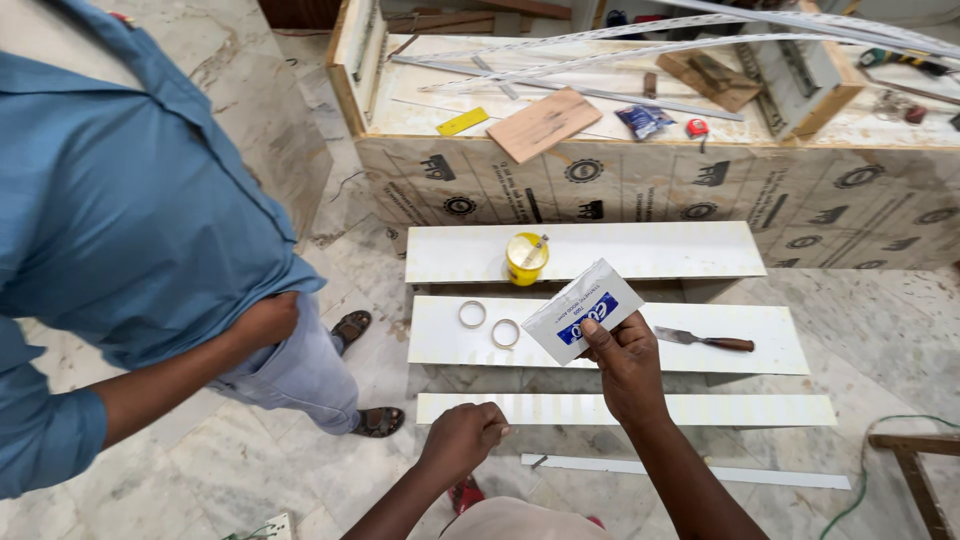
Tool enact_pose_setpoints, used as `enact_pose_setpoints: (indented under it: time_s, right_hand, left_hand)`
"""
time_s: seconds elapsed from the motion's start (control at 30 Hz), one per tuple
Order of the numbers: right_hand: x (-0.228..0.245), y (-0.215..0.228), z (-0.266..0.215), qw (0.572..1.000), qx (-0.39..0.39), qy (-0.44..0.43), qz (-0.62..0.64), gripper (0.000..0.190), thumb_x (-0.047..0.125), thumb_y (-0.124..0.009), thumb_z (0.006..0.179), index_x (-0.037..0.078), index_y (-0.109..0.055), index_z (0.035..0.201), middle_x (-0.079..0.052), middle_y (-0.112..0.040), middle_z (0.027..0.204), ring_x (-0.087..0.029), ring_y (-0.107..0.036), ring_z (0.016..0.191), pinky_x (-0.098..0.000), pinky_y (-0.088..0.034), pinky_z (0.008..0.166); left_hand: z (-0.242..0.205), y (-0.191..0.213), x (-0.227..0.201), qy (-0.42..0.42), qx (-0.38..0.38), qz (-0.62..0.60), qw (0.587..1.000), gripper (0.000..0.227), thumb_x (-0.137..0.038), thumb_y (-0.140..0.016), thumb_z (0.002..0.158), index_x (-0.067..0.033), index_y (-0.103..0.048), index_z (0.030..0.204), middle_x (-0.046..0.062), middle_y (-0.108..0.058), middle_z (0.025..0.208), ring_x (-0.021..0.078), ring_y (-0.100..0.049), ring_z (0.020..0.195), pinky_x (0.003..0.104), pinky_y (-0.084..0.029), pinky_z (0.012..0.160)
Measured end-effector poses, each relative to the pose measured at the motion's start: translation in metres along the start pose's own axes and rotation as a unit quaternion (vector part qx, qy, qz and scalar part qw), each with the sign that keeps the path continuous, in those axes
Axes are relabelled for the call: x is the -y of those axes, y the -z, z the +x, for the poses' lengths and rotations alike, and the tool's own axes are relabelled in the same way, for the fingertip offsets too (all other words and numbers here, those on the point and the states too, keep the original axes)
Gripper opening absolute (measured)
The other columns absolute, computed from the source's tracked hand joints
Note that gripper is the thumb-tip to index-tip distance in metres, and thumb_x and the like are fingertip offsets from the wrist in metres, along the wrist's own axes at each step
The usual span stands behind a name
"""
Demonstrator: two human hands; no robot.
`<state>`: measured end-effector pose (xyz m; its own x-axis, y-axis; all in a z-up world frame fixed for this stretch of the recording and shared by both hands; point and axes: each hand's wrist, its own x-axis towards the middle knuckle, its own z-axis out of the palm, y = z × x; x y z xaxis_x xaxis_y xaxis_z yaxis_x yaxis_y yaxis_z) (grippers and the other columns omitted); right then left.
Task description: The person opens a small packet, places it on a wooden board, then picks up a long white panel and sits on the floor. They peel off strips of masking tape from the panel's surface by hand.
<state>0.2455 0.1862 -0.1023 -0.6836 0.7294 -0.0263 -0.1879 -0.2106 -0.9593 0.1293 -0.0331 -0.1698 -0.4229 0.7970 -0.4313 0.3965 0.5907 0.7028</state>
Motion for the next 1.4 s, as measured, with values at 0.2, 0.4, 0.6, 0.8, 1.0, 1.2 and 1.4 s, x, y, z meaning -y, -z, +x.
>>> enact_pose_setpoints:
  time_s: [0.2, 0.4, 0.6, 0.8, 1.0, 1.2, 1.4]
  right_hand:
    - [0.022, 0.05, -0.025, 0.999, -0.024, 0.014, 0.025, 0.033, 0.022, -0.072, 0.094, 0.001, -0.061, 0.117, -0.011, -0.073, 0.1, -0.017, -0.071, 0.091, -0.0352, -0.061, 0.081]
    - [0.047, 0.107, -0.062, 0.999, -0.035, 0.003, -0.007, 0.033, 0.022, -0.073, 0.095, -0.001, -0.062, 0.117, -0.012, -0.073, 0.099, -0.017, -0.071, 0.091, -0.0376, -0.063, 0.084]
    - [0.067, 0.174, -0.086, 0.991, -0.126, -0.032, -0.017, 0.045, 0.035, -0.068, 0.096, 0.002, -0.053, 0.122, -0.009, -0.072, 0.102, -0.014, -0.071, 0.089, -0.0338, -0.061, 0.077]
    - [0.073, 0.214, -0.111, 0.987, -0.157, -0.037, -0.011, 0.058, 0.04, -0.071, 0.091, 0.004, -0.047, 0.129, -0.008, -0.07, 0.098, -0.015, -0.071, 0.086, -0.0333, -0.061, 0.074]
    - [0.081, 0.233, -0.122, 0.98, -0.198, -0.011, 0.019, 0.059, 0.028, -0.076, 0.088, 0.003, -0.045, 0.132, -0.008, -0.07, 0.101, -0.014, -0.07, 0.087, -0.0334, -0.06, 0.073]
    - [0.089, 0.254, -0.122, 0.982, -0.169, -0.025, 0.079, 0.063, 0.028, -0.075, 0.088, 0.004, -0.041, 0.135, -0.01, -0.072, 0.102, -0.013, -0.071, 0.088, -0.0305, -0.062, 0.077]
    - [0.082, 0.264, -0.102, 0.972, -0.228, 0.0, 0.057, 0.058, 0.02, -0.077, 0.091, 0.001, -0.041, 0.134, -0.013, -0.07, 0.102, -0.016, -0.068, 0.085, -0.0321, -0.059, 0.073]
  left_hand:
    - [0.023, -0.033, -0.073, -0.21, -0.037, -0.386, 0.897, 0.024, -0.025, -0.071, 0.106, -0.002, -0.065, 0.101, 0.007, -0.066, 0.094, 0.0105, -0.059, 0.086, 0.027, -0.05, 0.078]
    - [0.033, -0.099, -0.168, -0.195, -0.04, -0.576, 0.793, 0.026, -0.025, -0.066, 0.1, -0.0036, -0.068, 0.116, 0.005, -0.071, 0.095, 0.0112, -0.063, 0.081, 0.029, -0.055, 0.075]
    - [0.017, -0.145, -0.222, -0.231, -0.14, -0.436, 0.859, 0.025, -0.021, -0.066, 0.102, 0.0028, -0.072, 0.106, 0.003, -0.063, 0.092, 0.0098, -0.062, 0.08, 0.027, -0.055, 0.071]
    - [0.005, -0.182, -0.257, -0.243, -0.141, -0.34, 0.897, 0.023, -0.017, -0.067, 0.101, 0.0047, -0.073, 0.102, 0.005, -0.06, 0.086, 0.0098, -0.052, 0.073, 0.027, -0.044, 0.062]
    - [0.005, -0.201, -0.278, -0.262, -0.096, -0.326, 0.903, 0.021, -0.017, -0.066, 0.101, 0.0028, -0.073, 0.103, 0.004, -0.063, 0.088, 0.0091, -0.056, 0.071, 0.026, -0.046, 0.062]
    - [0.022, -0.209, -0.288, -0.274, -0.071, -0.345, 0.895, 0.022, -0.017, -0.066, 0.102, 0.0037, -0.071, 0.098, 0.004, -0.063, 0.09, 0.0093, -0.058, 0.073, 0.026, -0.049, 0.063]
    - [0.044, -0.218, -0.295, -0.263, -0.044, -0.347, 0.899, 0.022, -0.017, -0.066, 0.101, 0.0037, -0.071, 0.097, 0.005, -0.063, 0.088, 0.01, -0.061, 0.073, 0.027, -0.051, 0.064]
